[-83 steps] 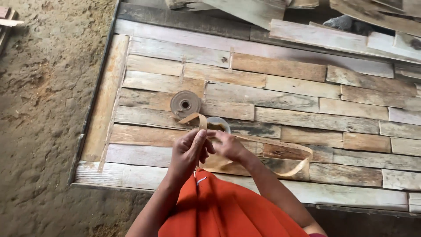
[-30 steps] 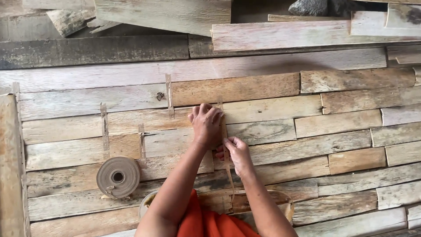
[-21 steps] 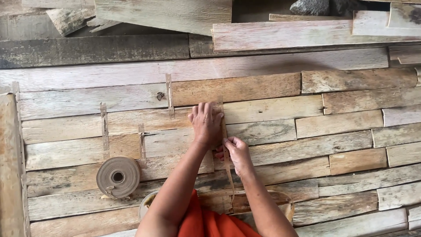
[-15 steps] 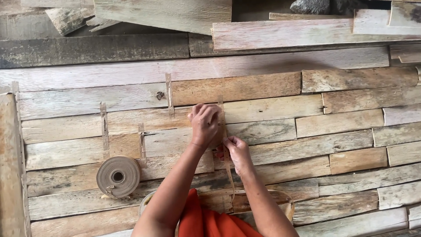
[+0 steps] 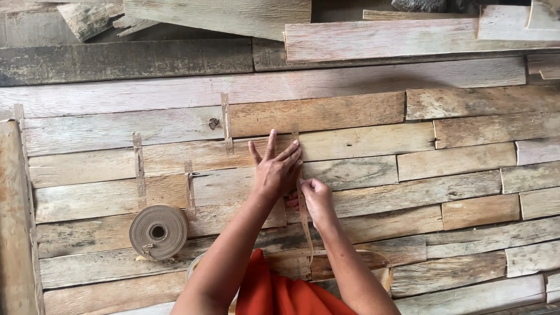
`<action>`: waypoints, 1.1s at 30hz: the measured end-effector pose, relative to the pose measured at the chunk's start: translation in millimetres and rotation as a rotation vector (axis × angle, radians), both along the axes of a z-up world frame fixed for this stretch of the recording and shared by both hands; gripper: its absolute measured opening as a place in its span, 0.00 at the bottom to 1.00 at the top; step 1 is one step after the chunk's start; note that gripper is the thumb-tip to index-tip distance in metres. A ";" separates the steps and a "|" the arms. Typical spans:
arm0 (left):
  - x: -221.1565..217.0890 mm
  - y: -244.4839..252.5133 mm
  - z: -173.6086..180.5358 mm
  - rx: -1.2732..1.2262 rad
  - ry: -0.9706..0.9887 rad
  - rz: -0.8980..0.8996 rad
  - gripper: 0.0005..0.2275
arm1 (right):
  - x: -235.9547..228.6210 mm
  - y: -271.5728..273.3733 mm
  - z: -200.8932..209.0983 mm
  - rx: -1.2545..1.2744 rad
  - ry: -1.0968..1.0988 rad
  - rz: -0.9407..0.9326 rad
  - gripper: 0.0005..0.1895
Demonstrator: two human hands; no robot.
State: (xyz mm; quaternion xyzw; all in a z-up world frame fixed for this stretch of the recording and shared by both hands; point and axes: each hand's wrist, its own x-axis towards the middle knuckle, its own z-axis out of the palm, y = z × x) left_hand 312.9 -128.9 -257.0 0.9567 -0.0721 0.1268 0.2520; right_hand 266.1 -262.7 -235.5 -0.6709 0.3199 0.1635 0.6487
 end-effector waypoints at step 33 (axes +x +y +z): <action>-1.4 19.3 9.3 0.147 0.330 -0.210 0.33 | 7.3 17.8 46.6 -0.556 -0.146 0.456 0.10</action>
